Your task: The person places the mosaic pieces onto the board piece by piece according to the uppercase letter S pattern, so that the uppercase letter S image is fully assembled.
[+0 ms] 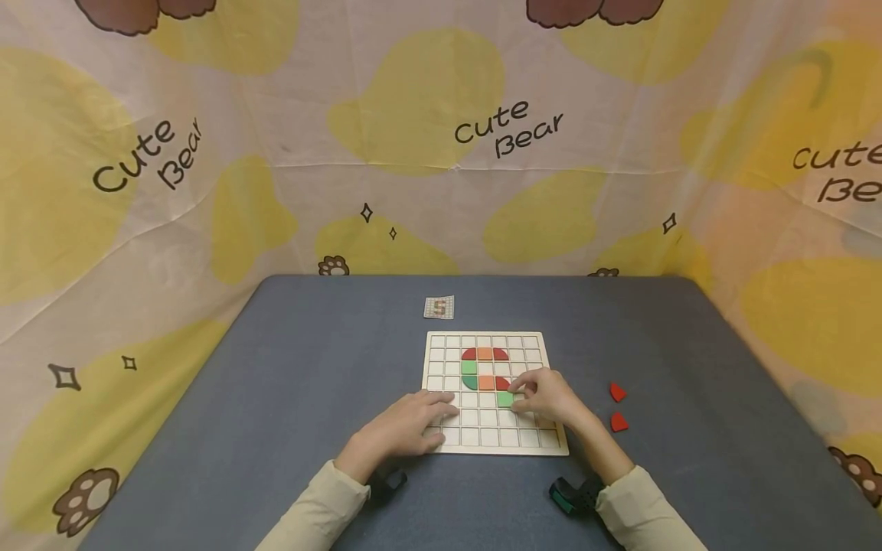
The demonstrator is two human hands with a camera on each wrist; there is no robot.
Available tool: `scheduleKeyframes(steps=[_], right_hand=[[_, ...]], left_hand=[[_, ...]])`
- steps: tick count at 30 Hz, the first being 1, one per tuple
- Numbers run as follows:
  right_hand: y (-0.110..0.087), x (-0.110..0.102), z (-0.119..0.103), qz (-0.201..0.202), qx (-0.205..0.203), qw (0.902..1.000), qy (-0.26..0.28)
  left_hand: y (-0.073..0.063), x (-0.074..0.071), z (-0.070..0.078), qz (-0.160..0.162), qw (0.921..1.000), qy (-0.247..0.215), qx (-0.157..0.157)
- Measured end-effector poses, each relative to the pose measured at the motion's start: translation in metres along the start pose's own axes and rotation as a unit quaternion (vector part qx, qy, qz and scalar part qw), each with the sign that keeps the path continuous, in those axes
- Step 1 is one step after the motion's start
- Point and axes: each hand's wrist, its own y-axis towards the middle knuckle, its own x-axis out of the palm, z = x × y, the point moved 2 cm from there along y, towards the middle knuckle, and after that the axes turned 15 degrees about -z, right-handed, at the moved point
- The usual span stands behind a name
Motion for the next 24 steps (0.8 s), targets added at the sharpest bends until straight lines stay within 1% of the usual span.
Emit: scheduleKeyframes(steps=[11,19,24], right_hand=[[-0.0003,0.0005,-0.0005,0.005,-0.001,1.0,0.002],[-0.0002,-0.0004,0.0018,0.007,0.005,1.0,-0.002],[-0.0007,-0.0014,0.001,0.013,0.004,0.9999,-0.005]], left_hand=[[-0.0011,-0.0012,0.0006,-0.004,1.0,-0.005,-0.004],[-0.0003,-0.0022,0.0019,-0.002,1.0,-0.002,0.001],[-0.0004,-0.0021,0.0018,-0.005,1.0,-0.007,-0.002]])
